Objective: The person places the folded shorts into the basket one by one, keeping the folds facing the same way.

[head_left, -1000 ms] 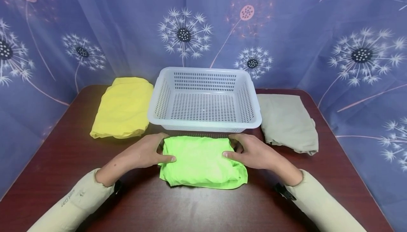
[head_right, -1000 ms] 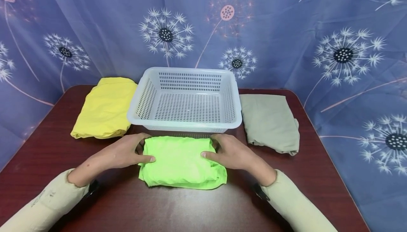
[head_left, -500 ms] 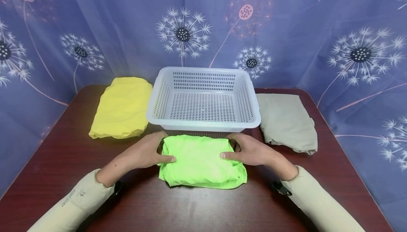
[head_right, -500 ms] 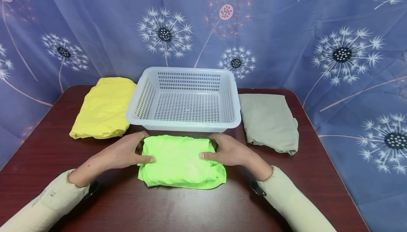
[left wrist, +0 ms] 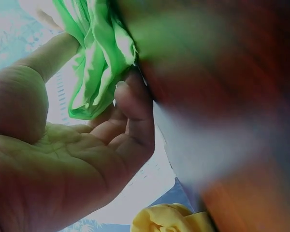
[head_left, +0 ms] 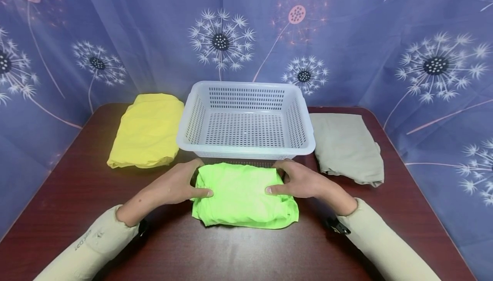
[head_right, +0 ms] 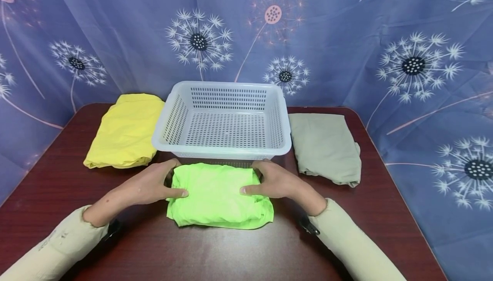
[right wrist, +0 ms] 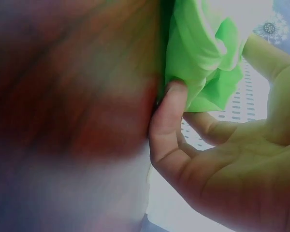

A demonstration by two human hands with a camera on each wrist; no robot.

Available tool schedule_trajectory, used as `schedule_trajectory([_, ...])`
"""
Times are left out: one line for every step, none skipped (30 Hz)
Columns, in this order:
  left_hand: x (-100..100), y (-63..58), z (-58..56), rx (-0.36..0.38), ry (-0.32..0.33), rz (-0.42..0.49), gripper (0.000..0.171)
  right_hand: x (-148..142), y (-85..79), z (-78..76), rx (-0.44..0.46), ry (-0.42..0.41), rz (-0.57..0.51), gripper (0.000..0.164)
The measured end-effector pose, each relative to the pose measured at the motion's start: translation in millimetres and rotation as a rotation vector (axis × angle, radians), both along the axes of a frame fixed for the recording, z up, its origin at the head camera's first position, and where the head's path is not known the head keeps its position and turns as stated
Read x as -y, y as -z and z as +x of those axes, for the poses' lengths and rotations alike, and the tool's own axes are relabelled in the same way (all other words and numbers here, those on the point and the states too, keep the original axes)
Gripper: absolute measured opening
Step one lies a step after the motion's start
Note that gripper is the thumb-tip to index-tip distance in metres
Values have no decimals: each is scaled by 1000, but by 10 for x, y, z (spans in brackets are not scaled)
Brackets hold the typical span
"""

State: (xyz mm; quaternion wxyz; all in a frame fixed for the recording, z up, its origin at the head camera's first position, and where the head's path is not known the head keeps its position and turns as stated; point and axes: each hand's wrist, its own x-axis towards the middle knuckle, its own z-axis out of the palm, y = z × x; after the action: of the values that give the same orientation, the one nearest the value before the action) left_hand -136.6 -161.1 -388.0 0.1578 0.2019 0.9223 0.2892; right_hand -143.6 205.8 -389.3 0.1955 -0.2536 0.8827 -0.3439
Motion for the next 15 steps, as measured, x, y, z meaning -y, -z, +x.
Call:
schedule_trajectory([0,2,0,1,1,1,60,4,-2,0,3,3,5,37])
schedule_trajectory([-2,1,1,1,4,4,60,7,-4,2,7,8,13,38])
schedule_trajectory([-3,2,1,1,5,5,60,11,-6,7,11,13,21,39])
schedule_trajectory([-4,3,2,1,7,6,61,15,-7,13,13,19,28,41])
schedule_trajectory([-5,4,3,0,8,6,61,19,-8,21,16,26,34,43])
schedule_trajectory([-5,5,3,-2,10,7,61,23,-9,30,16,34,37,45])
schedule_trajectory([-6,5,4,-2,13,8,61,27,-9,39,18,41,38,46])
schedule_trajectory([-7,5,6,-2,15,10,62,31,-9,48,22,47,37,46])
schedule_trajectory([-7,5,7,-1,15,11,61,36,-10,57,23,54,35,46])
schedule_trajectory([-7,5,9,-1,17,15,62,40,-11,65,26,61,32,45])
schedule_trajectory([-8,4,10,-2,19,17,62,44,-13,72,29,69,28,44])
schedule_trajectory([-8,5,10,-3,22,21,62,48,-17,79,29,79,25,43])
schedule_trajectory([-8,6,10,-5,24,24,63,51,-20,83,32,86,23,44])
schedule_trajectory([-9,7,10,-6,26,30,63,53,-24,88,33,96,24,45])
schedule_trajectory([-10,8,9,-7,28,36,62,54,-26,92,32,104,23,46])
